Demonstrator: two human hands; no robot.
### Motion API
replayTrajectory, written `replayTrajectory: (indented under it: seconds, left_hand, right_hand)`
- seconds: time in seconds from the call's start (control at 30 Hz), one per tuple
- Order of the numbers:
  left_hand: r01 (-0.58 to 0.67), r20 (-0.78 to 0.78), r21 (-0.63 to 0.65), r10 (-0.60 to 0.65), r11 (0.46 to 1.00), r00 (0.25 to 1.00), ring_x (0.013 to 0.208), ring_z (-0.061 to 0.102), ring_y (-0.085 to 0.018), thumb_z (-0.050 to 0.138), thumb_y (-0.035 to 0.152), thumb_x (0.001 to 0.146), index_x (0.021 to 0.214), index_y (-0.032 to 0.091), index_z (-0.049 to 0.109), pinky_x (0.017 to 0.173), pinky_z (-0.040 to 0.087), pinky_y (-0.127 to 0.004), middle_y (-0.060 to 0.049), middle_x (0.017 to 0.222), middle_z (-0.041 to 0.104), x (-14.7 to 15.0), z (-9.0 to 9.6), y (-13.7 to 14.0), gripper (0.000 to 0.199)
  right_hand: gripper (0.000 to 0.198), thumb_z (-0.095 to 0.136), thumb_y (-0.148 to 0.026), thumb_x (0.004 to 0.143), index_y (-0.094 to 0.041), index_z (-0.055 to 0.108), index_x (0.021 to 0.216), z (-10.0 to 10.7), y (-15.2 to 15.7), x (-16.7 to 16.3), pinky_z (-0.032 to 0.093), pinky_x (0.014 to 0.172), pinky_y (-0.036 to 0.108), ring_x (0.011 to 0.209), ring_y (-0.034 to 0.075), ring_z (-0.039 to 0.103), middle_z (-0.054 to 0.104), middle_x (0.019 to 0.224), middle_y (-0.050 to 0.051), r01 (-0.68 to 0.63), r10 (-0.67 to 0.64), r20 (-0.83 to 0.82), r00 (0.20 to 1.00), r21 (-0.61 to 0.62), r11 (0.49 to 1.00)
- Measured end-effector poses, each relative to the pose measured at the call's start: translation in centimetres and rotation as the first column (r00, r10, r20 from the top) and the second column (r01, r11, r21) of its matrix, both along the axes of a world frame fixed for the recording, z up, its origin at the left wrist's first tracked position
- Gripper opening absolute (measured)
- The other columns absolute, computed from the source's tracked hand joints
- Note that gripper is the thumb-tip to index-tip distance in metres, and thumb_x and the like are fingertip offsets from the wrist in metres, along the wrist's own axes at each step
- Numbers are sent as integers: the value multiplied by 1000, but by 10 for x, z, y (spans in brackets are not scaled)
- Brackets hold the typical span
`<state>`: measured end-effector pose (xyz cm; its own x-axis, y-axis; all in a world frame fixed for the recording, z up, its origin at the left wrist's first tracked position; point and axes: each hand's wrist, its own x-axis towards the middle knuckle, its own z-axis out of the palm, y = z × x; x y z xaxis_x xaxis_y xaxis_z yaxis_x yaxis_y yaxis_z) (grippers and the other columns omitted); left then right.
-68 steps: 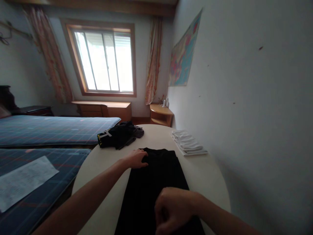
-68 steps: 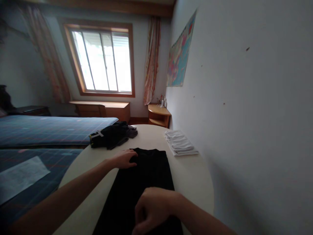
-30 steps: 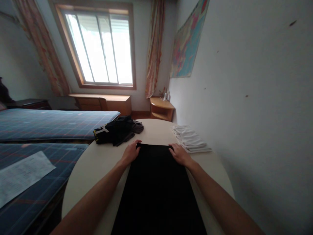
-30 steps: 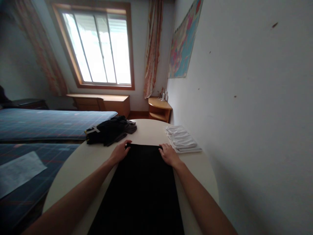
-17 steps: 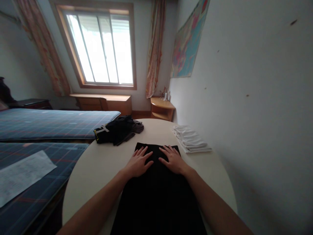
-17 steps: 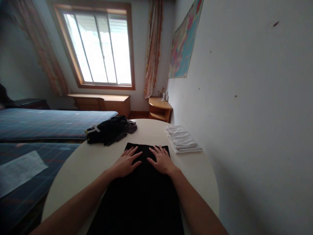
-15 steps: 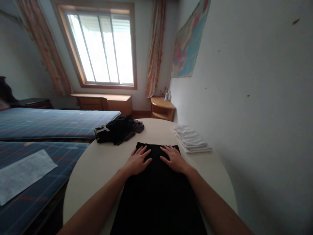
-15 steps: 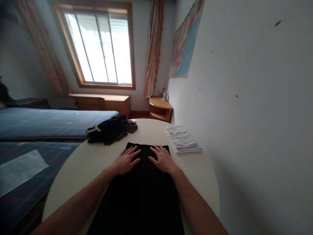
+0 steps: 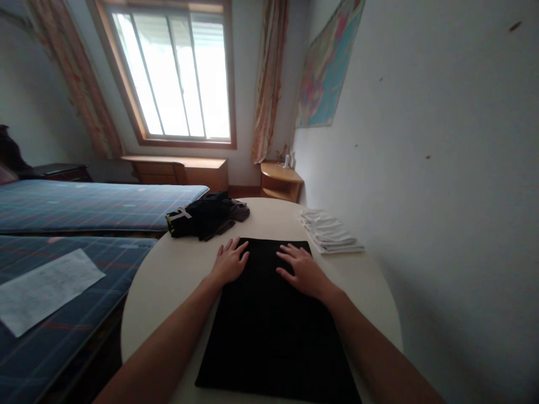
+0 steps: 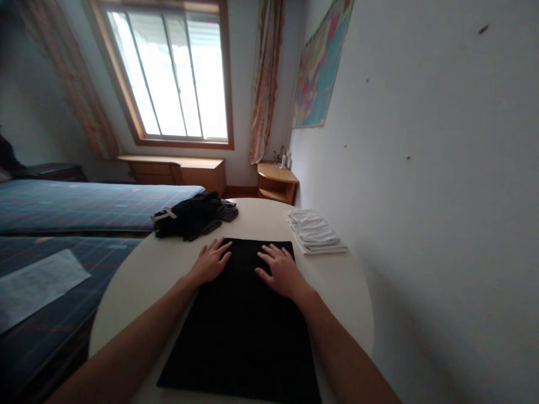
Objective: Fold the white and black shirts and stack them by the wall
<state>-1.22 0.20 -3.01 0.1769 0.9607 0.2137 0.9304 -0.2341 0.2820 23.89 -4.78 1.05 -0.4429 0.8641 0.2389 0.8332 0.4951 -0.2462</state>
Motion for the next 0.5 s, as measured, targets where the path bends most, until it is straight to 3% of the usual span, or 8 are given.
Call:
replayTrajectory:
  seconds: [0.07,0.2,0.23,0.3,0.5]
  left_hand:
    - [18,14,6,-18,1000,1000,145,28,-29,41,37,99,143,25,49,118,20,-52,-10,157,34,-1,0,2,47]
    - [52,45,22,-53,998,998,143,33,-28,41,34,99,140,26,52,117,23,-52,-9,156,37,-5,-2,6,43]
    - [59,53,27,-60,998,997,143,34,-28,41,34,99,140,27,52,117,24,-52,-8,155,38,-7,-3,7,43]
    - [71,65,36,-73,997,995,142,36,-28,42,35,99,139,29,53,116,24,-53,-7,154,40,-9,-5,9,42]
    - [64,63,42,-67,997,996,140,39,-28,42,36,98,139,28,53,117,25,-51,-8,153,42,-9,-6,9,44]
  right_hand:
    - [50,53,-49,93,-26,55,137,11,-28,-24,22,117,49,143,27,32,47,149,8,-267,267,-19,964,-35,963]
    - [66,51,-58,92,-32,34,150,22,-86,-69,23,117,50,145,26,29,34,157,5,-649,652,-11,758,-119,752]
    - [64,51,-55,93,-33,32,151,22,-96,-76,20,118,54,146,27,26,33,158,4,-695,702,14,712,-126,707]
    - [62,51,-50,94,-32,33,150,19,-108,-84,15,118,58,147,28,23,34,157,4,-733,742,57,668,-121,669]
    - [59,54,-40,94,-31,34,149,14,-109,-84,18,118,57,149,28,17,34,157,3,-751,756,128,642,-93,653]
